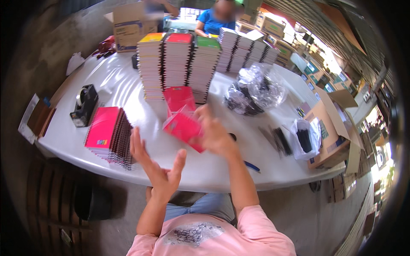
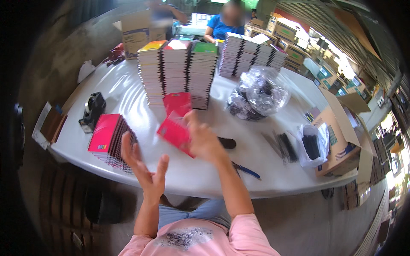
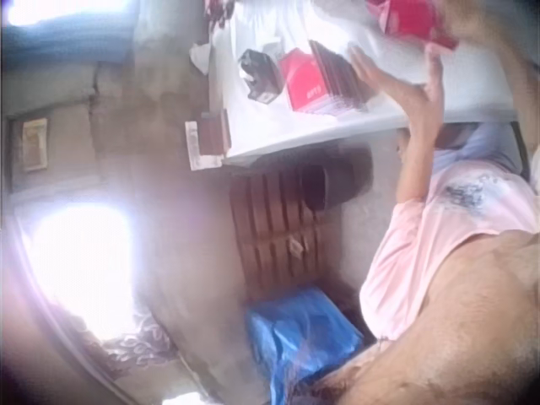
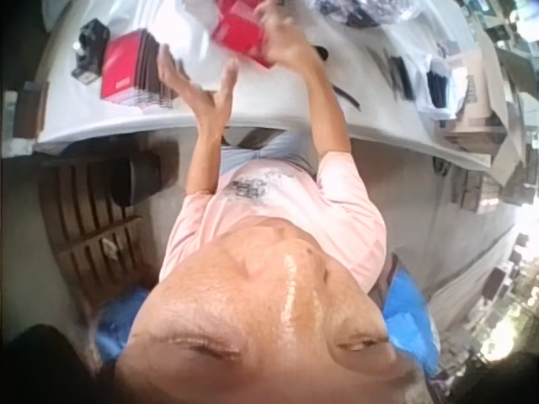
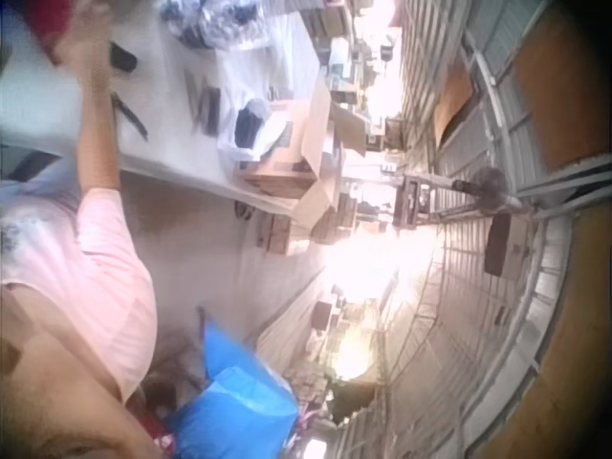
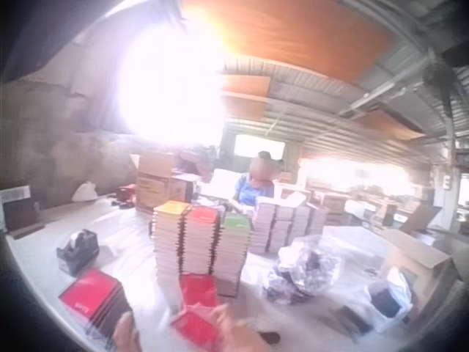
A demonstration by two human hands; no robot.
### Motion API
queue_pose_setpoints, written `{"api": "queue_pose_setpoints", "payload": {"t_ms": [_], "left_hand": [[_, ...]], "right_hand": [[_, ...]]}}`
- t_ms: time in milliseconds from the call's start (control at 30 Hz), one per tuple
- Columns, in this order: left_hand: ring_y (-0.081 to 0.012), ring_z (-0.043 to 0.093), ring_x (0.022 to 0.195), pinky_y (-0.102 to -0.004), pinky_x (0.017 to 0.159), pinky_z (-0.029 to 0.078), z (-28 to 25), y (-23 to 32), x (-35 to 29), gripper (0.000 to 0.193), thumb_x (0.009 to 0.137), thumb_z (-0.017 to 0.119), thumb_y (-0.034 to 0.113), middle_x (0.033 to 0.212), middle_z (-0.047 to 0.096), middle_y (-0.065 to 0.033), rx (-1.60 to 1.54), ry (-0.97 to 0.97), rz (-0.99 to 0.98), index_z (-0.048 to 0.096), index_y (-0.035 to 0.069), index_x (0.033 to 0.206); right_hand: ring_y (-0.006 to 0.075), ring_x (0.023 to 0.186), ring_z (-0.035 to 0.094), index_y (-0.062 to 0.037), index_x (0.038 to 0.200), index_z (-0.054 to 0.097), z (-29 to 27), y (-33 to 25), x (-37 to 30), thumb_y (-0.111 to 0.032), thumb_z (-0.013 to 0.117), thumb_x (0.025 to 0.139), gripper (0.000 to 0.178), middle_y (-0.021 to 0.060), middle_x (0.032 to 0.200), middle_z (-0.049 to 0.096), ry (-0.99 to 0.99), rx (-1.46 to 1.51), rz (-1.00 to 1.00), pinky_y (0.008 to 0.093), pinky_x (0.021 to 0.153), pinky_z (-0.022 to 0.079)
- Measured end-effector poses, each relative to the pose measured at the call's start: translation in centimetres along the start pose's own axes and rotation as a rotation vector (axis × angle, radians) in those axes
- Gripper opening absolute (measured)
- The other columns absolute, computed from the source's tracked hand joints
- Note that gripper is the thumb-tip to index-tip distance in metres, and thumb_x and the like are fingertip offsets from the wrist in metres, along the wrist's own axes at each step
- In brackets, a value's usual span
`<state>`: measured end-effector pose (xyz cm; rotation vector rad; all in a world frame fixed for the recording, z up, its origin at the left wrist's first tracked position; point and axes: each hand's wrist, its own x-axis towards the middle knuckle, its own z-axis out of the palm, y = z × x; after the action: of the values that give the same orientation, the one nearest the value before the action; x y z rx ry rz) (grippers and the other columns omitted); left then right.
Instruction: The person assembles notebooks by threading plastic spirals through the holes of notebook covers and pages, then trims the excess spiral using a pair of pliers.
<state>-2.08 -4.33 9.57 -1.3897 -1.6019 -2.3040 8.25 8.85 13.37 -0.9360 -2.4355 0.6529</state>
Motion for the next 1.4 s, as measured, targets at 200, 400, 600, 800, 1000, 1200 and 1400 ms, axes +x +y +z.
{"api": "queue_pose_setpoints", "payload": {"t_ms": [200,400,600,800,1000,1200,1400], "left_hand": [[-0.0243,0.045,0.115,-0.0601,0.105,-0.002,3.0,-4.1,-5.8,0.053,0.083,0.055,0.044,0.132,0.047,-0.0051,0.628,-0.651,0.170,0.051,0.013,0.127],[-0.0225,0.048,0.097,-0.0640,0.102,0.000,4.7,-6.5,-7.4,0.061,0.075,0.057,0.061,0.101,0.052,-0.0032,0.822,-0.601,0.284,0.058,0.018,0.117],[-0.0397,0.032,0.115,-0.0618,0.094,0.016,6.8,-5.1,-7.7,0.063,0.054,0.074,0.062,0.106,0.044,-0.0134,0.739,-0.476,0.275,0.050,0.009,0.078],[-0.0407,0.029,0.124,-0.0586,0.093,0.022,8.8,-5.5,-7.6,0.058,0.048,0.080,0.048,0.106,0.046,-0.0134,0.747,-0.361,0.261,0.047,0.007,0.072],[-0.0332,0.044,0.098,-0.0541,0.087,0.030,8.7,-5.2,-7.0,0.042,0.052,0.076,0.038,0.089,0.050,-0.0081,0.724,-0.384,0.307,0.049,0.011,0.070],[-0.0343,0.044,0.097,-0.0529,0.091,0.029,8.2,-5.9,-7.9,0.046,0.054,0.074,0.045,0.087,0.048,-0.0108,0.798,-0.411,0.360,0.050,0.008,0.070],[-0.0349,0.044,0.095,-0.0520,0.090,0.029,7.7,-5.7,-8.1,0.043,0.056,0.073,0.044,0.085,0.048,-0.0110,0.781,-0.396,0.366,0.052,0.008,0.070]], "right_hand": [[0.0364,0.092,0.059,-0.0044,0.110,0.052,4.8,4.8,-7.0,-0.015,0.060,0.076,0.036,0.0180,0.100,0.061,-0.021,-0.133,-0.307,0.0475,0.075,0.048],[0.0313,0.104,0.057,-0.0044,0.118,0.054,-4.7,12.1,-7.2,-0.031,0.080,0.059,0.069,0.0190,0.107,0.060,-0.074,0.123,0.183,0.0341,0.089,0.045],[0.0309,0.120,0.040,-0.0118,0.127,0.048,-6.0,27.2,-11.7,-0.042,0.075,0.066,0.073,0.0127,0.128,0.042,0.407,-0.645,0.776,0.0516,0.089,0.039],[0.0374,0.090,0.059,-0.0110,0.120,0.052,-6.4,30.3,-10.7,-0.009,0.051,0.085,0.035,0.0177,0.098,0.061,0.395,-0.548,0.452,0.0468,0.078,0.047],[0.0314,0.086,0.061,-0.0076,0.115,0.055,-9.3,27.3,-9.2,-0.004,0.047,0.083,0.033,0.0152,0.095,0.061,0.186,-0.798,0.558,0.0424,0.070,0.049],[0.0256,0.091,0.058,-0.0201,0.117,0.059,-9.1,23.0,-9.9,-0.017,0.051,0.085,0.033,0.0094,0.091,0.058,0.554,-0.727,0.225,0.0401,0.072,0.048],[0.0320,0.080,0.061,-0.0107,0.094,0.068,-0.9,12.9,-12.4,-0.019,0.058,0.084,0.016,0.0123,0.091,0.064,0.160,0.342,-0.037,0.0381,0.074,0.048]]}}
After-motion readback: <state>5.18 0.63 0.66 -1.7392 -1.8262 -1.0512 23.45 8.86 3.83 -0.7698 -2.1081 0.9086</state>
